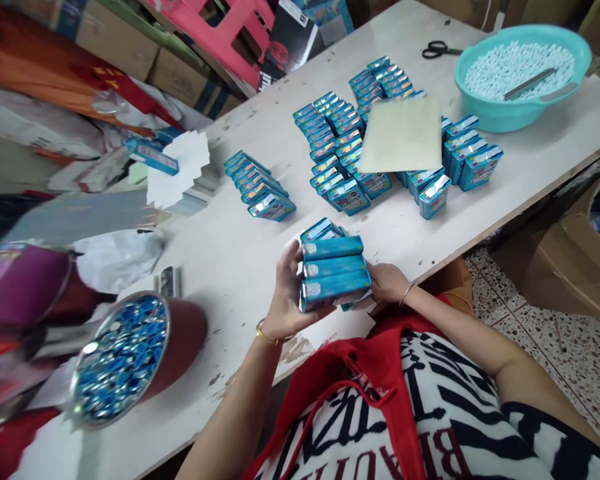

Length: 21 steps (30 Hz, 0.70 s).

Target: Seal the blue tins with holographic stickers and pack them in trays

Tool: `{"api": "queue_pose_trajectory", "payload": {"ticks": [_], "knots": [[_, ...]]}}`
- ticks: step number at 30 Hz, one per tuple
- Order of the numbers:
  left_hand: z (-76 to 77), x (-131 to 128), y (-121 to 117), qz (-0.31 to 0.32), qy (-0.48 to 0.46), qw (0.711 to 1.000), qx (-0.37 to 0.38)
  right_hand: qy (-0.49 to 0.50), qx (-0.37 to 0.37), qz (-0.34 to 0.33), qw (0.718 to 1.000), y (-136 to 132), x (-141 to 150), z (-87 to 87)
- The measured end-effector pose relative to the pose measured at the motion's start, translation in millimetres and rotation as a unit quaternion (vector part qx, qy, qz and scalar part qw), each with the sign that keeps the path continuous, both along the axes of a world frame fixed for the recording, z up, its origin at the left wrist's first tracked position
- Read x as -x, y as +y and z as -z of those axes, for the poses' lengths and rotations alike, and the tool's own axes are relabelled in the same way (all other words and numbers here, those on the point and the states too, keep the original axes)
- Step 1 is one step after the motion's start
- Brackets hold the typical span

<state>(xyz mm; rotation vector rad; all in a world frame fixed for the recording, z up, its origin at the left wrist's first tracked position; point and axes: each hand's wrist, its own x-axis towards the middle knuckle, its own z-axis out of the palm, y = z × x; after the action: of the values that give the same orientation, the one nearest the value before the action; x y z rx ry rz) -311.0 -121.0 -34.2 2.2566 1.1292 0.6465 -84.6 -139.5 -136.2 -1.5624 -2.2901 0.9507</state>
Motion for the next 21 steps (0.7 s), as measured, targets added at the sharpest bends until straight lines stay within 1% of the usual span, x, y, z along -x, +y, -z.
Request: {"api": "queue_pose_trajectory", "payload": {"ticks": [3,4,6,10,16,19,21], "knots": [[18.7,14.3,-18.1,-0.004,0.015,0.999,-0.044,-0.002,0.010,-0.013,1.000,0.3,-3.1,0.2],[22.3,15.7,-20.6,-0.005,0.032,0.998,-0.059,-0.005,0.010,-0.013,1.000,0.1,-3.2,-0.2],[24.4,16.7,-22.3,-0.007,0.073,0.994,-0.075,-0.014,0.009,-0.010,1.000,-0.3,-2.6,-1.2],[16.0,13.4,-20.3,-0.020,0.146,0.987,-0.069,-0.026,0.010,-0.009,1.000,1.2,-1.9,-4.6],[3.4,0.6,-10.9,0.004,0.187,0.981,-0.047,-0.012,0.032,-0.027,0.999,3.8,-3.6,-6.3],[-5.2,8.4,-8.5,0.044,0.189,0.980,-0.039,0.028,0.042,-0.034,0.998,4.5,-9.8,-6.7],[-13.9,19.4,-10.8,0.067,0.186,0.979,-0.048,0.068,0.024,-0.030,0.997,11.8,-14.9,-12.9]]}}
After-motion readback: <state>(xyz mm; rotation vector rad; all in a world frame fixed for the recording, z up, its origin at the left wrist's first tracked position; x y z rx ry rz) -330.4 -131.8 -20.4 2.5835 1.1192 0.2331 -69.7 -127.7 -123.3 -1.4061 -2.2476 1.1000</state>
